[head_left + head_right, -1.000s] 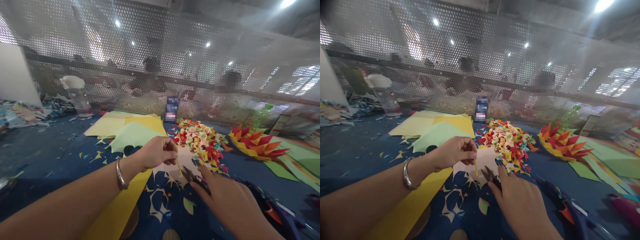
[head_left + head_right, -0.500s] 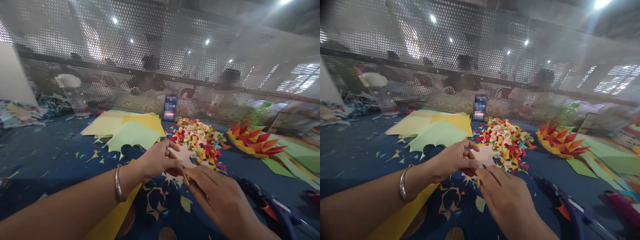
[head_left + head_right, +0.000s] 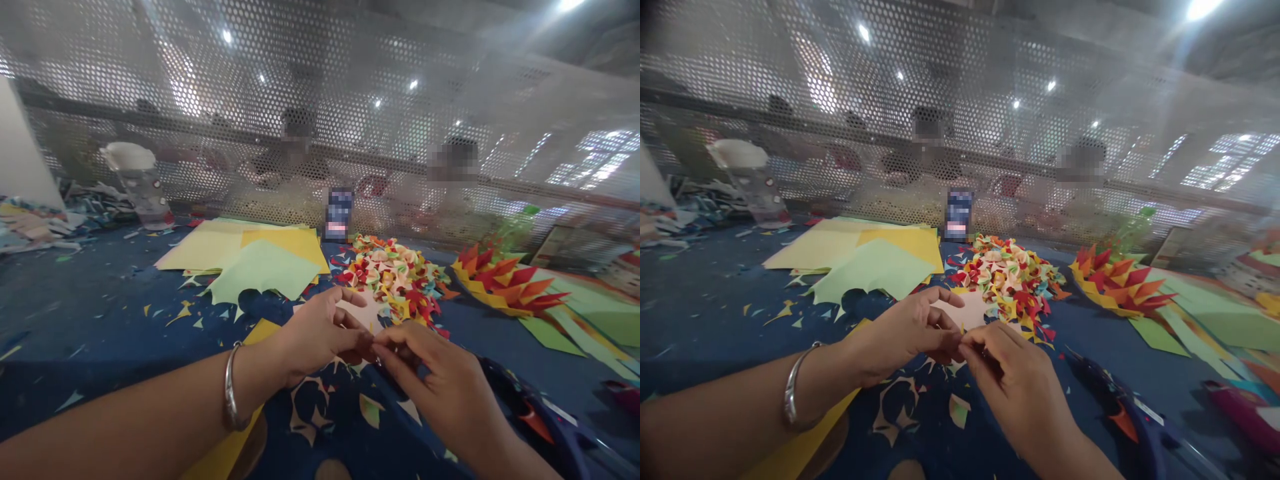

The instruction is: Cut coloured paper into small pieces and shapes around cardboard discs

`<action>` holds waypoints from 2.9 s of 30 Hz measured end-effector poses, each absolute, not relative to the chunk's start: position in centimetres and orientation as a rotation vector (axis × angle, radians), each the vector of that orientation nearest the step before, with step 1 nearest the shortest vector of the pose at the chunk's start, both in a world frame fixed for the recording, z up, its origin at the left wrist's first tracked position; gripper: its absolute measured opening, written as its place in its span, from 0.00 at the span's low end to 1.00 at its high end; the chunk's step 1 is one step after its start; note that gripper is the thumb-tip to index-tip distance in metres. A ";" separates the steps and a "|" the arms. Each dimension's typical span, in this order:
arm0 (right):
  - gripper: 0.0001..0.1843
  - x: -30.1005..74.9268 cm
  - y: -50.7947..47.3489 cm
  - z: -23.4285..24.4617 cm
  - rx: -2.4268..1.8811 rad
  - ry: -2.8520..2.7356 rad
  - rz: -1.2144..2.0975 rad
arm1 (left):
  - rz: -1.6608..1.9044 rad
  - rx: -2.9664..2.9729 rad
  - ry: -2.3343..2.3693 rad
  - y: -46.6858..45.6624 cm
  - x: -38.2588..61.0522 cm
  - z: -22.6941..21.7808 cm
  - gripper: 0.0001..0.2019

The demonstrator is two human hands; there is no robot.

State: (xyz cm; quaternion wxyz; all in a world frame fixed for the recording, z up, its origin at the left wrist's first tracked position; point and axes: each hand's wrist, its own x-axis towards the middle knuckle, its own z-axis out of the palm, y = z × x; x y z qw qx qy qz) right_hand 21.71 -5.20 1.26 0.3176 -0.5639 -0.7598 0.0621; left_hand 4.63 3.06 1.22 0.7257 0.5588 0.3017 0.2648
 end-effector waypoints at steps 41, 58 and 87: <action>0.10 21.5 -4.8 1.6 -1.497 -1.595 0.702 | 0.601 1.389 0.677 2.9 4.7 1.5 0.20; 0.08 21.8 -4.3 1.4 -1.506 -1.688 0.783 | 0.540 1.771 0.627 2.4 4.4 1.2 0.22; 0.12 21.9 -4.2 1.4 -1.512 -1.662 0.891 | 0.508 1.799 0.722 2.6 4.1 1.8 0.16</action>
